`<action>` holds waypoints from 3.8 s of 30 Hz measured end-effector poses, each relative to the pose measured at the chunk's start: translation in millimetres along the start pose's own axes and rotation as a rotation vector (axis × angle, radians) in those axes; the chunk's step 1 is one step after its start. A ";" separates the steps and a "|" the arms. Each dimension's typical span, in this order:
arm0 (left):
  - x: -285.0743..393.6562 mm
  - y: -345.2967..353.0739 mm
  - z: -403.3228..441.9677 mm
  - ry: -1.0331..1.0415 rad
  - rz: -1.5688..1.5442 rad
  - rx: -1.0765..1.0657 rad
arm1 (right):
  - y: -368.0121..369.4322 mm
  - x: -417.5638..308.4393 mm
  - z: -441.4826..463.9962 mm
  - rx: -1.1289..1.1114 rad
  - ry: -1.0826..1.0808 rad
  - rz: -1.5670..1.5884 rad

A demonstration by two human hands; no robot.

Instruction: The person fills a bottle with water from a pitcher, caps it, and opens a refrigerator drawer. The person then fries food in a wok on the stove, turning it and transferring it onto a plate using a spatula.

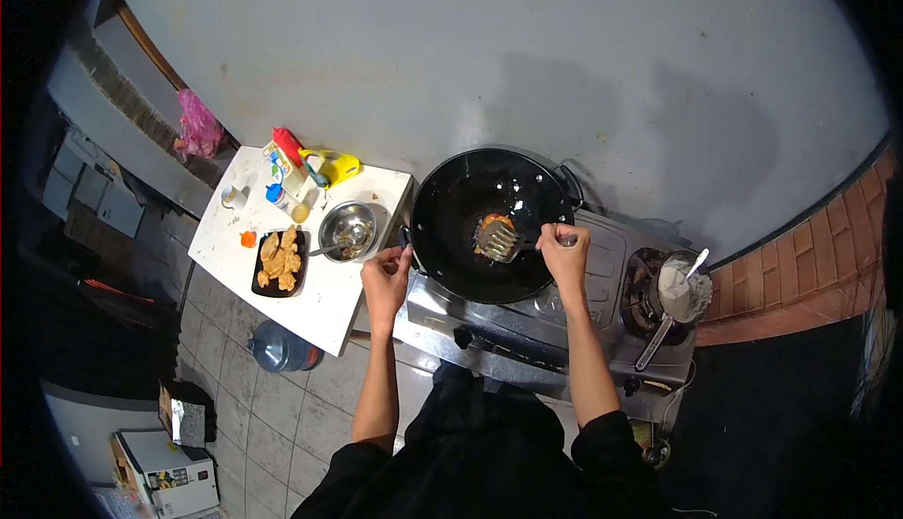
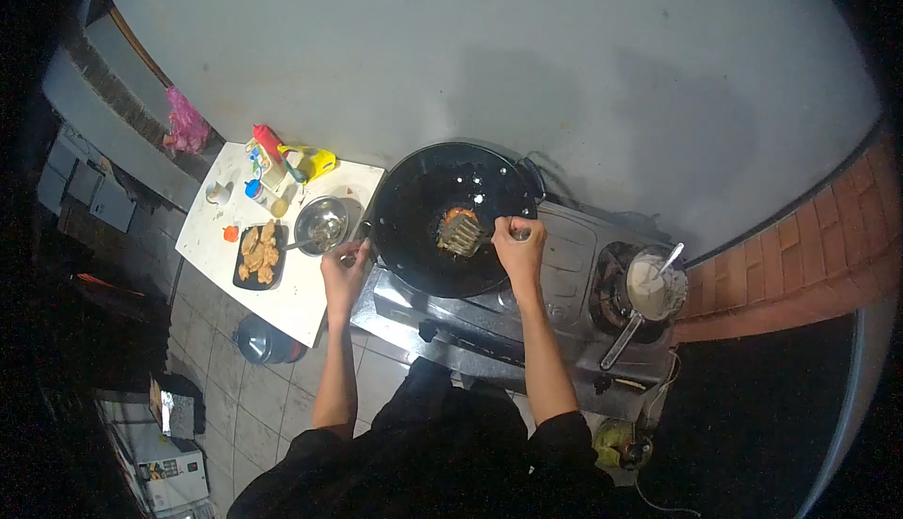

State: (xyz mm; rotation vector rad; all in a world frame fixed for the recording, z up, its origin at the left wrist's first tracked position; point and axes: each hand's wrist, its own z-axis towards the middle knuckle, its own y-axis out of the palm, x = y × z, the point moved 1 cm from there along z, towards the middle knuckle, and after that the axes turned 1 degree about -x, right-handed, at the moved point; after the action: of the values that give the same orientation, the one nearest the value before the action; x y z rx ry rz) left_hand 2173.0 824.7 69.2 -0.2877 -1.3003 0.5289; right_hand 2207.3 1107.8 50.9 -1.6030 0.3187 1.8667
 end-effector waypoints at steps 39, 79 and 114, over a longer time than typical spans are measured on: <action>-7.3 2.4 -4.9 -0.041 -0.045 0.010 | -1.9 -2.2 6.1 -0.074 -0.035 0.061; -5.8 6.2 -12.3 -0.047 -0.088 0.071 | -0.3 2.1 22.1 -0.049 -0.071 -0.084; -10.0 5.8 -15.4 -0.093 -0.098 0.077 | -20.9 -33.3 8.7 -0.231 0.072 0.242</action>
State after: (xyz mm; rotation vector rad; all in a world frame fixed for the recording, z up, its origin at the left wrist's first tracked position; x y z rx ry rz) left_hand 2184.9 825.8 54.1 -0.1360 -1.3735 0.5120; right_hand 2214.7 1118.2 89.1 -1.8592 0.3519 2.0928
